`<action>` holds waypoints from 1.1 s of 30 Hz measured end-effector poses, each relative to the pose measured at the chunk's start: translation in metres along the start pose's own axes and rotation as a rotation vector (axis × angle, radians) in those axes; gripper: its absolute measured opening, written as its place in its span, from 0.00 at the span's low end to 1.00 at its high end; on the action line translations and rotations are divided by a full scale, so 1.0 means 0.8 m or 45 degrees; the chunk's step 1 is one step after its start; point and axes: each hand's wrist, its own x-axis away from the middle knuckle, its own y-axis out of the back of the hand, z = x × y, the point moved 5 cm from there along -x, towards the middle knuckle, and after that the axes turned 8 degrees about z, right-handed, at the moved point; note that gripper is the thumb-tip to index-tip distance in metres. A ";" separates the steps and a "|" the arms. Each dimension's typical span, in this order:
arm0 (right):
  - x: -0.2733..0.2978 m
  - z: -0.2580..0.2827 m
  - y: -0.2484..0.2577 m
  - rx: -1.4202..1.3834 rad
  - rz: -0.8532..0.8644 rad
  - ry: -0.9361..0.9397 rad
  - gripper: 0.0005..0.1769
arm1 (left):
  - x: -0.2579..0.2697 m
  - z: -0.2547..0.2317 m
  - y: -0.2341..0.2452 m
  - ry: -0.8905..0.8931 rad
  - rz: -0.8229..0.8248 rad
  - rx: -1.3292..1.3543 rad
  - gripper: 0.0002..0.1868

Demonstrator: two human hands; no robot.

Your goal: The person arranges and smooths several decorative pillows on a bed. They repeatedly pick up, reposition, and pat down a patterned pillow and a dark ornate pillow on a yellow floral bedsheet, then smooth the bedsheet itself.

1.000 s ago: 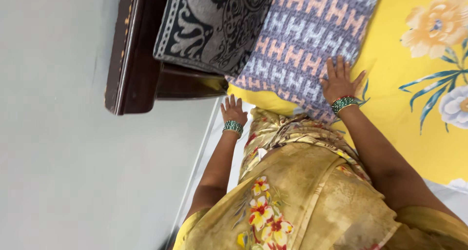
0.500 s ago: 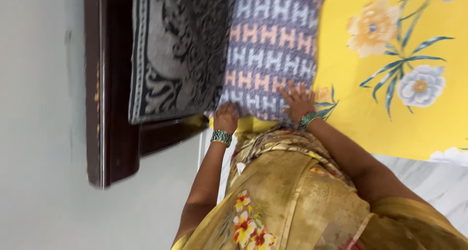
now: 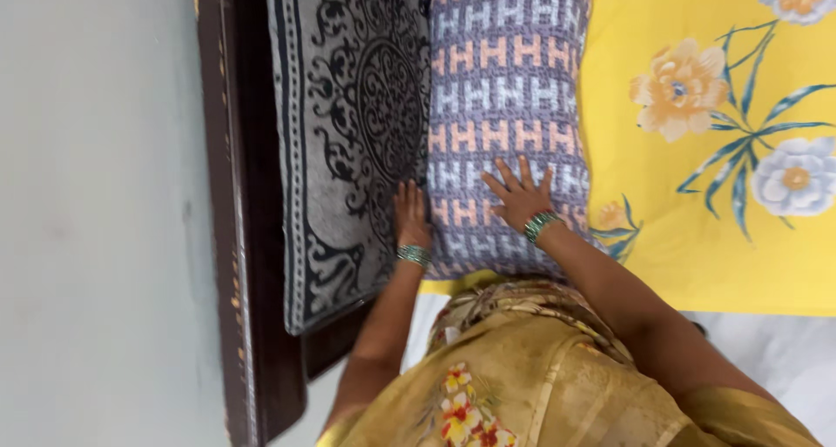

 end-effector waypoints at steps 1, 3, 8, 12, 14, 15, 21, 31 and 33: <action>-0.001 0.002 0.006 0.030 -0.055 0.008 0.44 | -0.002 -0.003 0.006 -0.020 0.115 -0.010 0.43; 0.012 0.003 -0.001 0.095 -0.130 0.014 0.44 | -0.013 -0.029 0.026 -0.067 0.250 0.158 0.39; 0.016 0.008 -0.004 0.089 -0.163 -0.010 0.44 | -0.149 -0.036 0.112 -0.121 0.160 -0.394 0.38; 0.009 0.005 -0.002 0.016 -0.088 -0.047 0.44 | -0.247 0.014 0.124 -0.175 0.267 -0.565 0.44; 0.010 0.007 -0.009 0.000 -0.176 -0.026 0.44 | -0.292 0.032 0.130 -0.139 0.126 -0.663 0.35; 0.012 0.006 -0.013 -0.006 -0.220 -0.014 0.43 | -0.309 0.040 0.130 -0.122 0.073 -0.672 0.37; 0.006 0.000 -0.020 -0.022 -0.094 -0.013 0.42 | -0.403 0.058 0.147 -0.105 0.047 -0.779 0.41; 0.010 -0.003 -0.022 -0.068 -0.310 0.077 0.39 | -0.536 0.103 0.191 0.136 0.162 -0.849 0.42; 0.014 0.002 -0.016 -0.153 -0.455 0.126 0.39 | -0.558 0.107 0.195 0.147 0.147 -0.845 0.40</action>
